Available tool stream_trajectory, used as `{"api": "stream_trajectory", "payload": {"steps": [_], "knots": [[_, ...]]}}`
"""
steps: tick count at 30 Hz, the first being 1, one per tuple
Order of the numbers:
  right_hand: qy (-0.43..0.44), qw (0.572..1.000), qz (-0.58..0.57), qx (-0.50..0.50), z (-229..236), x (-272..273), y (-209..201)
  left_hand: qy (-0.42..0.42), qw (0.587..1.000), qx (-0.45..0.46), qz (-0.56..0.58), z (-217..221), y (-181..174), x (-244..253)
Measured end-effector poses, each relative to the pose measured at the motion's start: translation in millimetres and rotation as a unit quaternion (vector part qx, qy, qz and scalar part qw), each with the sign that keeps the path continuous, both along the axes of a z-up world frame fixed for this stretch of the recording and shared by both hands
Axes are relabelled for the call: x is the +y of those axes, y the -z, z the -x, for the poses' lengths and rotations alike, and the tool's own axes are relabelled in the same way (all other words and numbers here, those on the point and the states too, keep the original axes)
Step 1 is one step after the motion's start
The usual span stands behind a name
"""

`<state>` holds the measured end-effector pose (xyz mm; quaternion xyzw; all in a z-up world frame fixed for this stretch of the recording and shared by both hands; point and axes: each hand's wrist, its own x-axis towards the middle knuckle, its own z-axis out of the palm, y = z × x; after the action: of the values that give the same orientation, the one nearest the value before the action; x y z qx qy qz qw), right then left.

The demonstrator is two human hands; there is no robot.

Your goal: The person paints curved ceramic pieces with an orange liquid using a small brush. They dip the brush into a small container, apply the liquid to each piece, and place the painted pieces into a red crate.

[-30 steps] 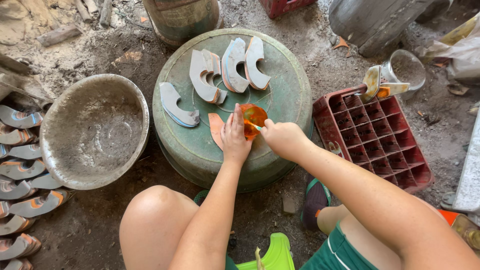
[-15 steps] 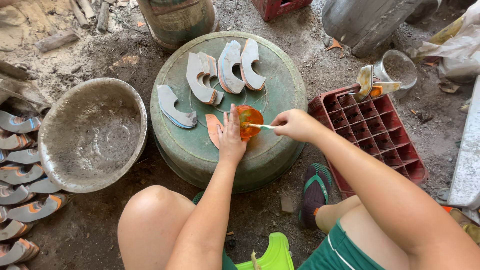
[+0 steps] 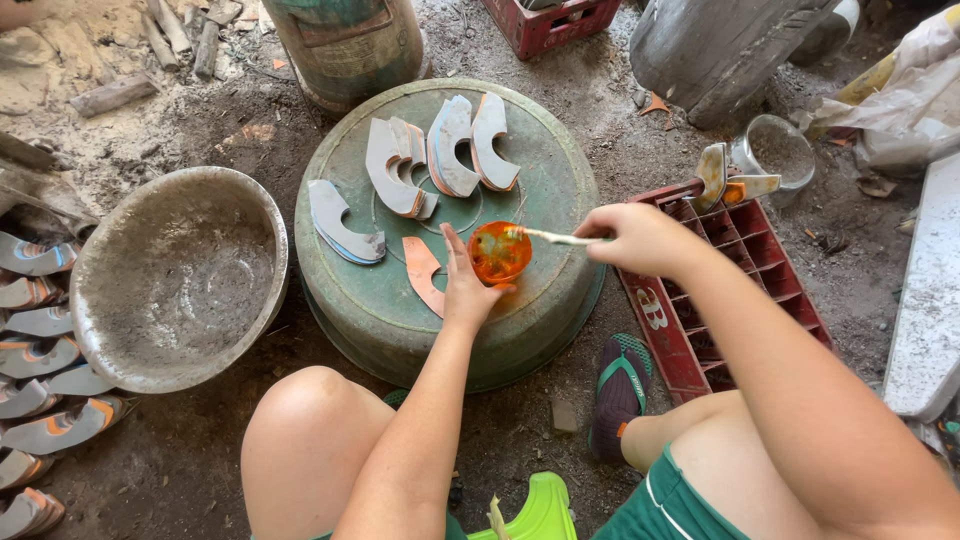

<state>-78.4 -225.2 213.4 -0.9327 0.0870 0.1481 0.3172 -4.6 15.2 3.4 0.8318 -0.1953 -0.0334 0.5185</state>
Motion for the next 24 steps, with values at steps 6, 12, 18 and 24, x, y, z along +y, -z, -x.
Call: {"api": "stream_trajectory", "payload": {"steps": [6,12,18,24], "knots": [[-0.114,0.967,0.224,-0.039,-10.2,58.0,55.3,0.037,0.996,0.041,-0.066,-1.9,6.6,1.9],[-0.194,0.957,0.209,-0.053,-13.6,82.7,83.9,0.049,0.994,-0.055,-0.083,1.0,-0.6,4.4],[-0.155,0.981,0.12,0.009,-28.7,46.3,54.2,0.047,0.991,0.047,-0.119,3.7,-6.1,5.3],[-0.098,0.991,0.086,0.016,-19.1,12.8,12.4,0.025,0.999,0.019,-0.032,-4.8,2.6,-3.1]]}}
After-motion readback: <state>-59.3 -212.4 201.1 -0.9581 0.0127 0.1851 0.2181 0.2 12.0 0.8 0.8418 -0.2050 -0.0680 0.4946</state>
